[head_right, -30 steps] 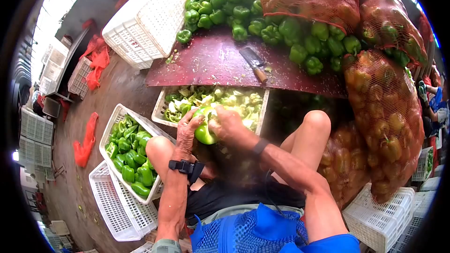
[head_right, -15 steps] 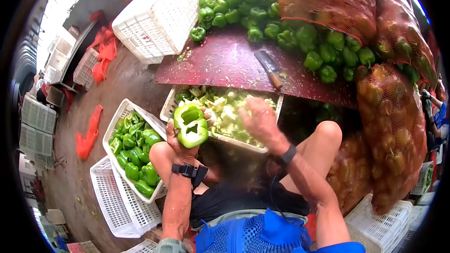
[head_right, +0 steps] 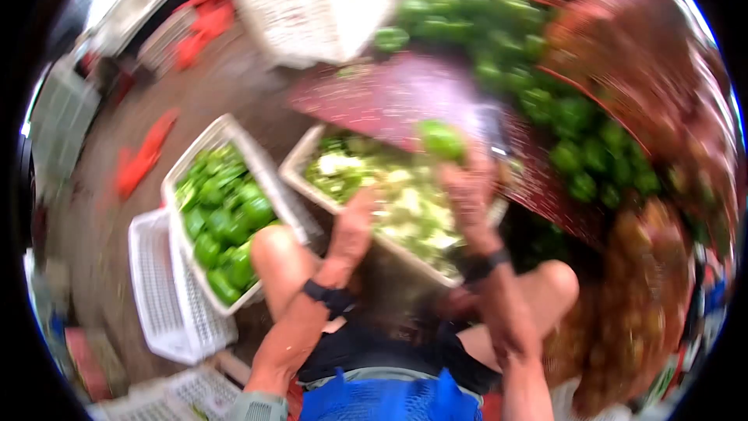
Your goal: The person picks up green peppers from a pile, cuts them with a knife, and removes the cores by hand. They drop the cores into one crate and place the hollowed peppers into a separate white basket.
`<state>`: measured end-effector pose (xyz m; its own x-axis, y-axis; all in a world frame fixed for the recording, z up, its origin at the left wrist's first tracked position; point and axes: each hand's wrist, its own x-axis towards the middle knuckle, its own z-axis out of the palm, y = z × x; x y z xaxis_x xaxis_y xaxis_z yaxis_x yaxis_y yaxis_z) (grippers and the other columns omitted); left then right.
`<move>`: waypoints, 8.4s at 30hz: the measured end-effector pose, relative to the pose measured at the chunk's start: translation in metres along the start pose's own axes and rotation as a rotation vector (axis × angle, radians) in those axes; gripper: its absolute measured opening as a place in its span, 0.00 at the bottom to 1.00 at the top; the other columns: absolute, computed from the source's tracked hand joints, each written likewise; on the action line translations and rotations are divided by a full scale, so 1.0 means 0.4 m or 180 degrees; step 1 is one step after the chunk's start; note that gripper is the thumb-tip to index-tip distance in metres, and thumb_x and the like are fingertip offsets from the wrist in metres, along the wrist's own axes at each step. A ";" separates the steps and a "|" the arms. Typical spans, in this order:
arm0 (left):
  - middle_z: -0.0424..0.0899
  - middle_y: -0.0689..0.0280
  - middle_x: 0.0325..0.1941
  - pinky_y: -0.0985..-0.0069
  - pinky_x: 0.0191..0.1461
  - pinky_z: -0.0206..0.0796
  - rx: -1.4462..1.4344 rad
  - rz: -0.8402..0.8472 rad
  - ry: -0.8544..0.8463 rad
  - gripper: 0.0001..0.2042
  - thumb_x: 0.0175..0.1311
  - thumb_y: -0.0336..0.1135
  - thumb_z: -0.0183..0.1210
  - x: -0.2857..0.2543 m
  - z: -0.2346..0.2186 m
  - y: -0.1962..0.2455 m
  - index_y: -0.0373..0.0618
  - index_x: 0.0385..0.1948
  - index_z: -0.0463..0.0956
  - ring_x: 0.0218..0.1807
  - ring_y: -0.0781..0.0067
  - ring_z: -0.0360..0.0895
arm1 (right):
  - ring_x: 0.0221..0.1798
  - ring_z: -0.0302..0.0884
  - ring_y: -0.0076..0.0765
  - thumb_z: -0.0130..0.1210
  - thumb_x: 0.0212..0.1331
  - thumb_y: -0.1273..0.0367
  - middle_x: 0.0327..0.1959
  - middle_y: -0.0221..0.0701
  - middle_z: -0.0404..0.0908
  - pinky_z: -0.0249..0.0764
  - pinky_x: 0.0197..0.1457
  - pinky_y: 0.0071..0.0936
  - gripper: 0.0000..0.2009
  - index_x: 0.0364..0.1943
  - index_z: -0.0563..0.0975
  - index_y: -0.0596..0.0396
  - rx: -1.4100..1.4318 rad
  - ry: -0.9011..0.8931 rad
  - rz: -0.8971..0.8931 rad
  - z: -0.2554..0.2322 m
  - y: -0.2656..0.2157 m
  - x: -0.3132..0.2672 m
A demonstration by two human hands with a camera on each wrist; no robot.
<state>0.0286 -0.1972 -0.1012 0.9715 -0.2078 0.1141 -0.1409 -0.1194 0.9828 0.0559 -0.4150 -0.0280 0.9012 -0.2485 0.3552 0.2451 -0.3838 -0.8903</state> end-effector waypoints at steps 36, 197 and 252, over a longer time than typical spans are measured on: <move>0.81 0.50 0.57 0.54 0.59 0.74 0.1855 -0.0641 0.2822 0.23 0.64 0.41 0.65 0.324 -1.078 -0.344 0.39 0.58 0.77 0.54 0.43 0.80 | 0.35 0.85 0.31 0.59 0.67 0.65 0.34 0.39 0.85 0.82 0.37 0.26 0.16 0.49 0.77 0.66 0.0607 -0.2083 0.2116 0.339 -0.059 -0.084; 0.83 0.48 0.53 0.67 0.57 0.74 0.1107 0.1182 -0.0797 0.23 0.66 0.37 0.62 0.207 0.181 0.215 0.32 0.59 0.73 0.52 0.59 0.83 | 0.23 0.80 0.28 0.61 0.64 0.61 0.27 0.39 0.83 0.76 0.23 0.32 0.17 0.37 0.76 0.65 0.0776 -0.0068 0.1449 -0.021 0.072 -0.065; 0.83 0.50 0.50 0.62 0.58 0.78 -0.2427 -0.0017 0.1884 0.22 0.60 0.31 0.62 0.075 -0.755 -0.033 0.37 0.58 0.73 0.50 0.58 0.84 | 0.37 0.85 0.28 0.52 0.70 0.70 0.39 0.37 0.86 0.81 0.36 0.24 0.12 0.51 0.78 0.64 0.0780 -0.2093 0.0488 0.283 -0.261 0.052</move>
<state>0.1173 0.0914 -0.0667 0.9400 0.3388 -0.0410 -0.1772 0.5871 0.7899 0.0896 -0.2796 0.0400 0.9418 0.3333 0.0446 0.1023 -0.1577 -0.9822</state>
